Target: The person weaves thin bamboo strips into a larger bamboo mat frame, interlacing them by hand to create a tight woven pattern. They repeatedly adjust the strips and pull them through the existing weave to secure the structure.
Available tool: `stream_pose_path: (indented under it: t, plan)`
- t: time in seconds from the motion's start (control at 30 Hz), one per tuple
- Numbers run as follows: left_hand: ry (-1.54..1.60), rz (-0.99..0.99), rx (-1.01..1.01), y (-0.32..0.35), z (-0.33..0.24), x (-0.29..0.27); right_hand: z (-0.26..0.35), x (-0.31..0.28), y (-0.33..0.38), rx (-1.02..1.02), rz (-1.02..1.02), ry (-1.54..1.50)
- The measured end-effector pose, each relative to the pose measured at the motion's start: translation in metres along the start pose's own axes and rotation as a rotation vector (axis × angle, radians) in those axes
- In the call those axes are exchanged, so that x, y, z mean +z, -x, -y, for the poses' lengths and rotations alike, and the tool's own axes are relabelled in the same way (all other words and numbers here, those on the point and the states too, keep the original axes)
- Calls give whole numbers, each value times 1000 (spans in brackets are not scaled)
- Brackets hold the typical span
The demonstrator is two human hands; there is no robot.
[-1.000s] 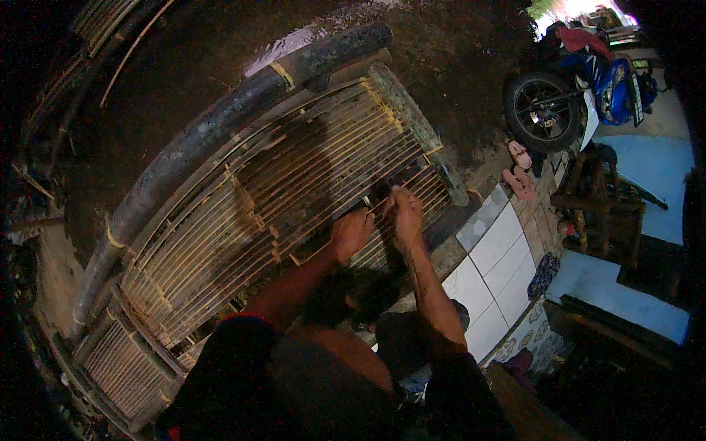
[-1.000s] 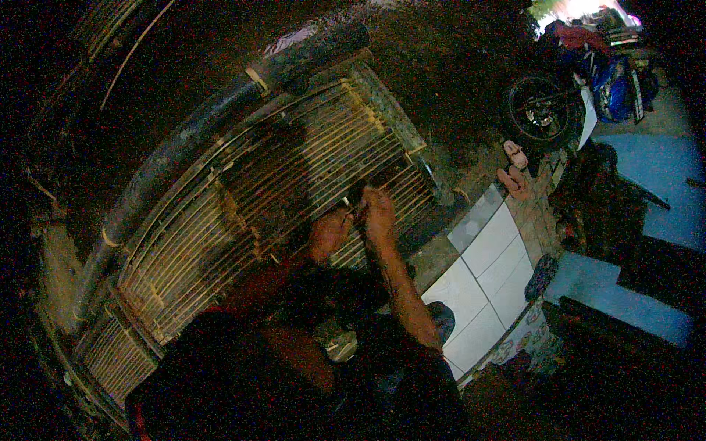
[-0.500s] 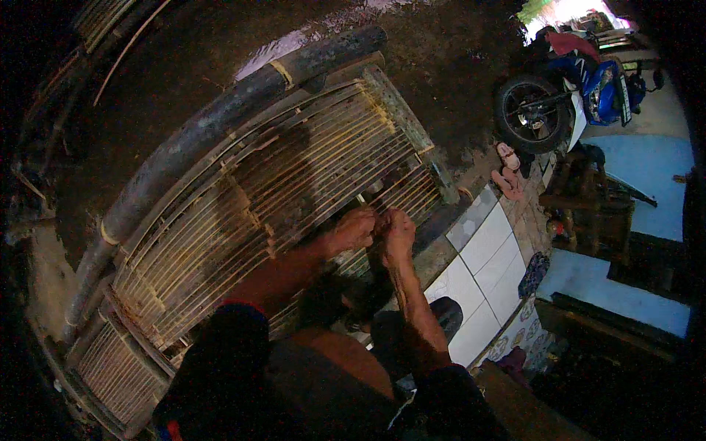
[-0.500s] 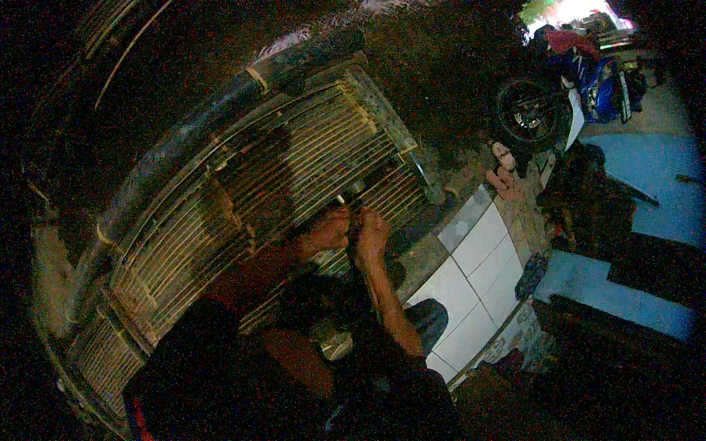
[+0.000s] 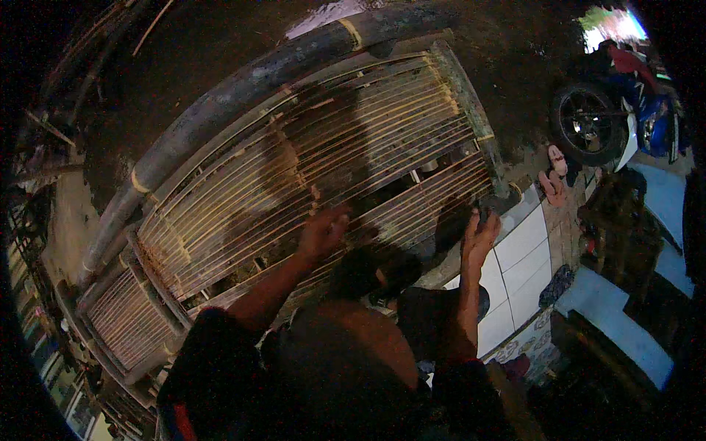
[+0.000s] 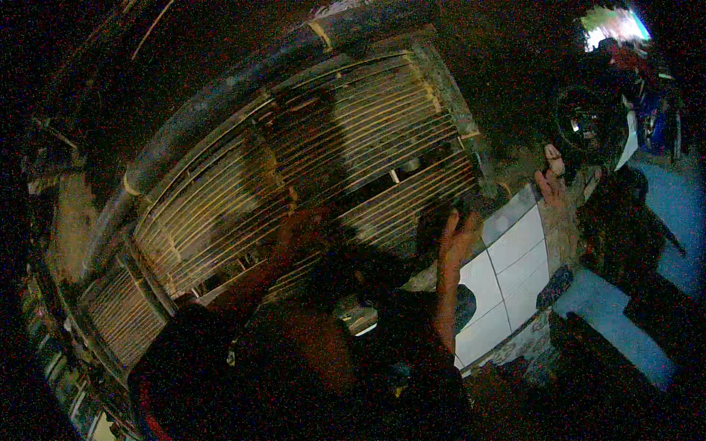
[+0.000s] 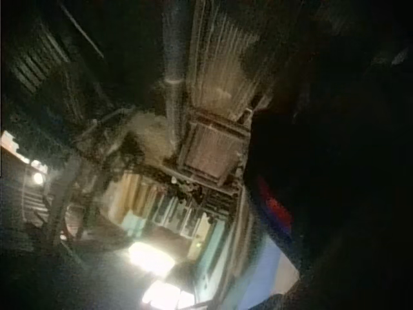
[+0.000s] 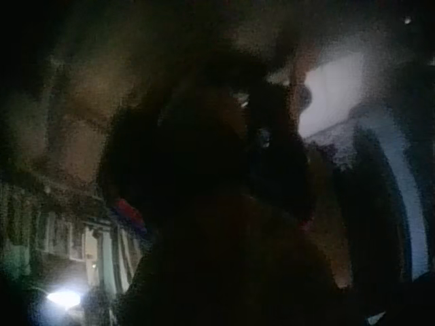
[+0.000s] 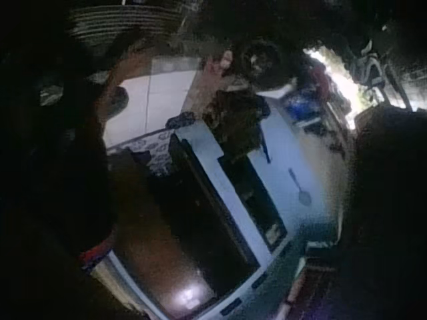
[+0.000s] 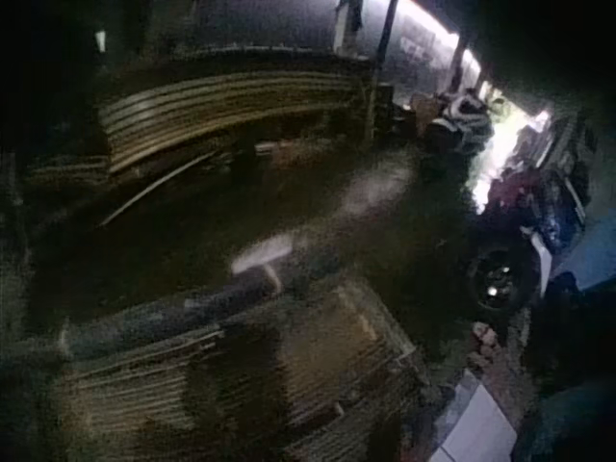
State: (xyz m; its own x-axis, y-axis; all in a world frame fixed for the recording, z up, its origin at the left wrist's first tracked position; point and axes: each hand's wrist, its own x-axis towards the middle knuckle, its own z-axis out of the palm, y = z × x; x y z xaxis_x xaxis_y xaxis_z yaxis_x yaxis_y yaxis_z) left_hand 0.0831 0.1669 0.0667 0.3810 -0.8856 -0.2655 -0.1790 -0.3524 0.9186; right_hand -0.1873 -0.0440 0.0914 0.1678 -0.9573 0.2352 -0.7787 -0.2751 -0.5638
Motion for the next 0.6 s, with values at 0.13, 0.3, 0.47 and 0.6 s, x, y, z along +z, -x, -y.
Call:
stream_pose_path:
  t: [0.13,0.3,0.47,0.6]
  plan:
    - [-142,-211,-46,61,20,-20,41,7,23,-270,255,155]
    - [-488,-91,-73,72,53,-1,64,78,112,-257,808,37]
    - [-600,107,-90,67,103,5,89,100,161,-683,630,295]
    - [-641,177,-198,64,91,-4,95,112,162,-717,731,380]
